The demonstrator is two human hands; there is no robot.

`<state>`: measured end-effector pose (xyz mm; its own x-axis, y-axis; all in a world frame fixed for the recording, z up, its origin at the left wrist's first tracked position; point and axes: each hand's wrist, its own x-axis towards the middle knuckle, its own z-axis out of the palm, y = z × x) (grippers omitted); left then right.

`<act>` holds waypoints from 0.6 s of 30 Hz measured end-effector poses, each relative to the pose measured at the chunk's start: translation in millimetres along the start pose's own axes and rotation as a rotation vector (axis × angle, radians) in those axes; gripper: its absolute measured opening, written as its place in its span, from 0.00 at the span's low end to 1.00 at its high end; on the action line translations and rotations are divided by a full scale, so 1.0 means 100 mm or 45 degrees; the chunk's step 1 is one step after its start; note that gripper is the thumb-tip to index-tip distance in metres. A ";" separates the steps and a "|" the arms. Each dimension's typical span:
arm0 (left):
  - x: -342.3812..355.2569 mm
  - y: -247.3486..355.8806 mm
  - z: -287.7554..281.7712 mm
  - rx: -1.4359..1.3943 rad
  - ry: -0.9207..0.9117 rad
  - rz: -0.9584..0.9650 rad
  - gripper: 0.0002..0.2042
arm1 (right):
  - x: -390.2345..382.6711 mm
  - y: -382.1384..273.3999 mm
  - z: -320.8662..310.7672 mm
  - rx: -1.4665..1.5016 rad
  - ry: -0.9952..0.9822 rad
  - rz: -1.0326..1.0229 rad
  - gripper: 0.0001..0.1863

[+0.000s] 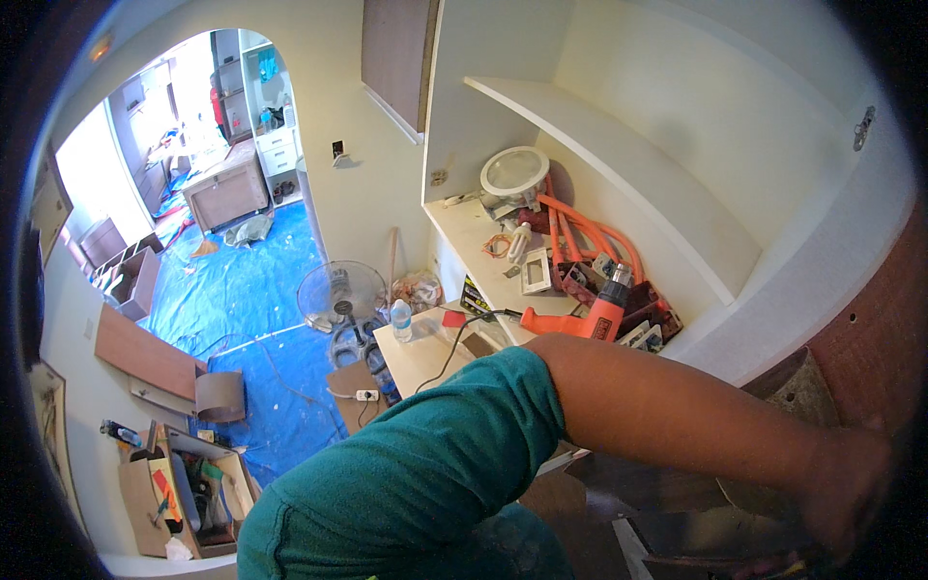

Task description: The person applies a roll of self-adhesive edge banding to the edge of a wooden cabinet door. They smooth the banding with their fingers and use a utility knife to trim the excess material flush with the door's surface.

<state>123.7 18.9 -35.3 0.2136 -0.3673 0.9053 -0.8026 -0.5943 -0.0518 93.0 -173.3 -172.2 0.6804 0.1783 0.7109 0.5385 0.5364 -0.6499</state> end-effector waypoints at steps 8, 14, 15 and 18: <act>0.04 -0.21 0.39 0.174 0.053 0.031 0.18 | -0.04 0.14 -0.05 0.097 0.071 -0.035 0.39; 0.17 -0.63 0.83 0.240 0.466 0.271 0.15 | 0.05 0.17 0.05 0.077 0.044 -0.054 0.40; 0.15 -0.64 0.81 0.216 0.506 0.297 0.15 | 0.06 0.18 0.05 0.082 0.019 -0.050 0.39; 0.10 -0.37 0.69 -0.002 0.510 0.320 0.13 | -0.04 0.05 -0.08 0.017 0.019 -0.037 0.38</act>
<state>193.5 -12.0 -53.1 -0.2189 -0.1943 0.9562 -0.8027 -0.5213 -0.2897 96.8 -177.5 -181.0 0.6718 0.1501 0.7254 0.5517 0.5521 -0.6252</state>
